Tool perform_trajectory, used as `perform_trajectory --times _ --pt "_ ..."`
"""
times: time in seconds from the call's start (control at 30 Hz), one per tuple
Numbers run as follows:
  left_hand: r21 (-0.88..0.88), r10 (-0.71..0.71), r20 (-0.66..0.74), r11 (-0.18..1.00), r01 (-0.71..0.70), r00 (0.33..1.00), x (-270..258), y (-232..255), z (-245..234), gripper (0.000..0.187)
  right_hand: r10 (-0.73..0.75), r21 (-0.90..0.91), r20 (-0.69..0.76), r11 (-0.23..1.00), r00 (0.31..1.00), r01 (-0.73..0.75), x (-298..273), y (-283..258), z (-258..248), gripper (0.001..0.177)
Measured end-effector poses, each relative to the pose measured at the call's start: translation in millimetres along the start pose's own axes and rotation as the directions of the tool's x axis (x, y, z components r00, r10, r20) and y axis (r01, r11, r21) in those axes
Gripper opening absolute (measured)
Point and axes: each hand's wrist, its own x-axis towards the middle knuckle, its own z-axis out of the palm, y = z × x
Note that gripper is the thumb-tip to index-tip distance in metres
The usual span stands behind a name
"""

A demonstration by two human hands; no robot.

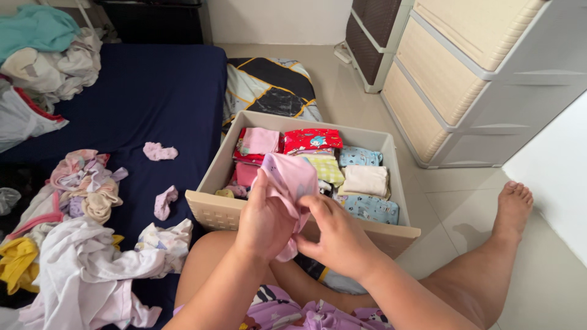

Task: The person sorts and organizes children's clothes by picking up individual items from a pile on a bed, unfolding or flattening them by hand, and placing them neatly into divided columns inside a plastic storage drawer organizer.

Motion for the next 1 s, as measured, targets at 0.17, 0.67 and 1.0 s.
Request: perform_trajectory --times 0.17,0.67,1.0 --pt "-0.235 0.005 0.081 0.972 0.014 0.997 2.4 -3.6 -5.2 0.056 0.2 0.127 -0.219 0.976 0.955 -0.175 -12.5 14.1 45.7 0.066" --pt "0.92 -0.037 -0.09 -0.386 0.069 0.995 -8.8 81.4 -55.7 0.055 0.57 0.813 0.293 0.273 0.767 -0.514 5.5 115.8 -51.1 0.011" --pt "0.741 -0.26 -0.267 -0.671 0.025 0.928 -38.0 58.7 -52.4 0.066 0.626 0.885 0.459 -0.255 0.631 -0.391 -4.6 140.0 -24.2 0.013"
